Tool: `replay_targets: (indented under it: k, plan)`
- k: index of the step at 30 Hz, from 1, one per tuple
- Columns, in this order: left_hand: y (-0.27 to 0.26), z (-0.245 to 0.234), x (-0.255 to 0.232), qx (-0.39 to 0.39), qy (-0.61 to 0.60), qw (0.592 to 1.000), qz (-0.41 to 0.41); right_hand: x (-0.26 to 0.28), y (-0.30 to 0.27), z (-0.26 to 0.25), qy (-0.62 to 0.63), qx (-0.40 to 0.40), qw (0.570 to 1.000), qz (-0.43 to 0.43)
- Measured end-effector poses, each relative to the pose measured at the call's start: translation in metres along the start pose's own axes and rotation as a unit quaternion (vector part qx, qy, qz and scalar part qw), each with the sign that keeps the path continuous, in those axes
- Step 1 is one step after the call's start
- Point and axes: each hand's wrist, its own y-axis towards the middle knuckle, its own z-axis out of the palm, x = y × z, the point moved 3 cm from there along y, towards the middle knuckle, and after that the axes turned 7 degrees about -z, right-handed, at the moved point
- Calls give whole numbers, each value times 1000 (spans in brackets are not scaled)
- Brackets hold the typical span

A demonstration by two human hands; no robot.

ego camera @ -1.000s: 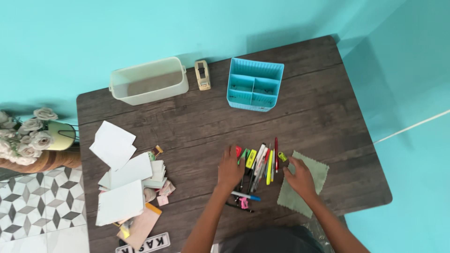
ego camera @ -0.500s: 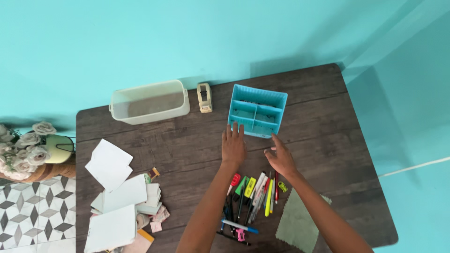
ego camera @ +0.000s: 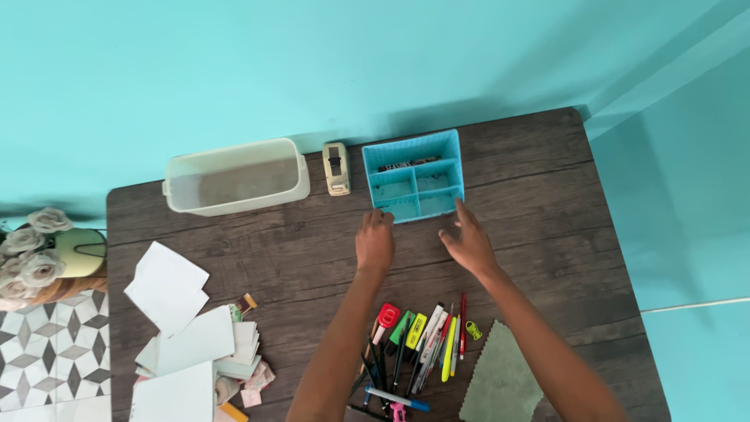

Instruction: The person cleans various stationery items including pens, markers, and pencils using a small cloth before placing them into a blue desk organizer.

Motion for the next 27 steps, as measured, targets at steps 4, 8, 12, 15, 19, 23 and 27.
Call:
replay_targets:
  k: [4,8,12,15,19,23,27]
  plan:
    - [21,-1,1,12,-68,997,-44,5,32,-5,-9,9,1000,6]
    - [46,-4,5,1,-76,995,-57,9,61,-5,-33,-3,999,-33]
    - [65,1,14,-6,-74,995,-74,8,76,-2,-75,-13,997,-28]
    - [70,7,15,-8,-73,994,-80,8,75,0,-78,-4,997,-21]
    - [68,0,13,0,-61,995,-79,12,69,-5,-63,7,998,-25]
    - [69,-10,7,41,1,997,-71,15,50,-15,-29,-11,999,-45]
    - [51,-29,0,-44,-47,998,8,-13,-1,-12,0,-57,996,-72]
